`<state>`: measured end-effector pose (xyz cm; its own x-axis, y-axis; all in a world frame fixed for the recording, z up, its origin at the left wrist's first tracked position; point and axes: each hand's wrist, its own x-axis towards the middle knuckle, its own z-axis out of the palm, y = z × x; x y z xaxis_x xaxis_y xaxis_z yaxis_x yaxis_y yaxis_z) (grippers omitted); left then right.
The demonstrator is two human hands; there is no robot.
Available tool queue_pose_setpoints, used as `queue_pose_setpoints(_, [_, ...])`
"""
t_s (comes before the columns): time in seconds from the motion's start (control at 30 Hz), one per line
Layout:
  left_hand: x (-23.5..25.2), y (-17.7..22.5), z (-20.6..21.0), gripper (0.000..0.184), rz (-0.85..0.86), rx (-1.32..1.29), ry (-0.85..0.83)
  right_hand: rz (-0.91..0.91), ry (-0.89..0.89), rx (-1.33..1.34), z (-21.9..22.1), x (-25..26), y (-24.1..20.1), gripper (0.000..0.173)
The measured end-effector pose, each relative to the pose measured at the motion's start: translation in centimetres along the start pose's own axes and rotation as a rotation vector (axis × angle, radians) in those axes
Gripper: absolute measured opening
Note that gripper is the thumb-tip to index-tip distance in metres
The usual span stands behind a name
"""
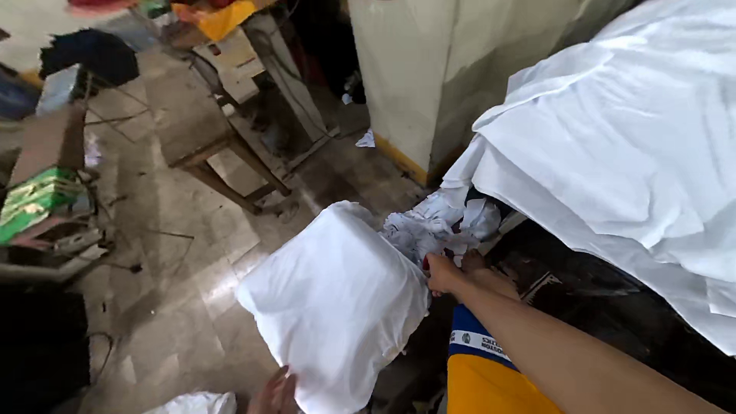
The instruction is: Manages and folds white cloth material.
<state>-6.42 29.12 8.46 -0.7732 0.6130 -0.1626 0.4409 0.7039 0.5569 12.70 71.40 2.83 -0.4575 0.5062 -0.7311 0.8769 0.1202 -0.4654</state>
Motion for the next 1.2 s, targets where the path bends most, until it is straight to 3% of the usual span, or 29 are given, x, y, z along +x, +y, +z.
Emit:
queue_pose_setpoints(0.17, [9.5,18.3,7.2,0.032,0.322,-0.040,-0.192,-0.052,0.078,0.130,-3.2,0.2,0.4,0.052])
queue_pose_setpoints(0.27, [12.5,25.8,12.5,0.067,0.349,0.177,-0.314,-0.231,0.017,0.535,-6.6,-1.0,-0.2,0.052])
queue_pose_setpoints(0.3, [13.5,27.4,13.8,0.065,0.351,0.262,-0.356,-0.296,-0.004,0.673,-7.4,-1.6,-0.7,0.049])
queue_pose_setpoints(0.33, [14.4,28.4,14.6,0.049,0.364,0.317,-0.353,-0.322,-0.001,0.758,-8.1,-2.0,-1.2,0.046])
queue_pose_setpoints(0.37, [15.4,29.1,14.8,0.038,0.360,0.347,-0.328,-0.298,0.033,0.775,-8.5,-2.2,-1.5,0.043])
queue_pose_setpoints(0.43, [17.0,30.2,13.7,0.036,0.337,0.334,-0.282,-0.194,0.083,0.617,-7.8,-1.3,-1.2,0.039])
queue_pose_setpoints(0.6, [18.2,30.2,12.5,0.041,0.285,0.278,-0.362,-0.070,-0.094,0.232,-0.8,2.2,1.3,0.056])
queue_pose_setpoints(0.77, [17.8,29.7,12.4,0.037,0.312,0.233,-0.365,-0.092,-0.105,0.217,-1.4,0.6,1.5,0.061])
queue_pose_setpoints(0.9, [17.5,29.8,12.8,0.036,0.310,0.291,-0.429,-0.152,-0.090,0.116,-1.0,0.6,1.6,0.053])
queue_pose_setpoints(0.97, [17.1,29.9,12.8,0.036,0.311,0.346,-0.449,-0.179,-0.042,0.222,-2.9,0.4,1.5,0.052])
queue_pose_setpoints(1.1, [15.1,30.6,14.6,0.050,0.297,0.541,-0.459,-0.350,-0.052,0.827,-7.2,-1.1,1.0,0.047])
queue_pose_setpoints(1.2, [16.5,31.4,13.8,0.037,0.298,0.470,-0.282,-0.256,-0.010,0.837,-7.3,-0.9,-0.1,0.044])
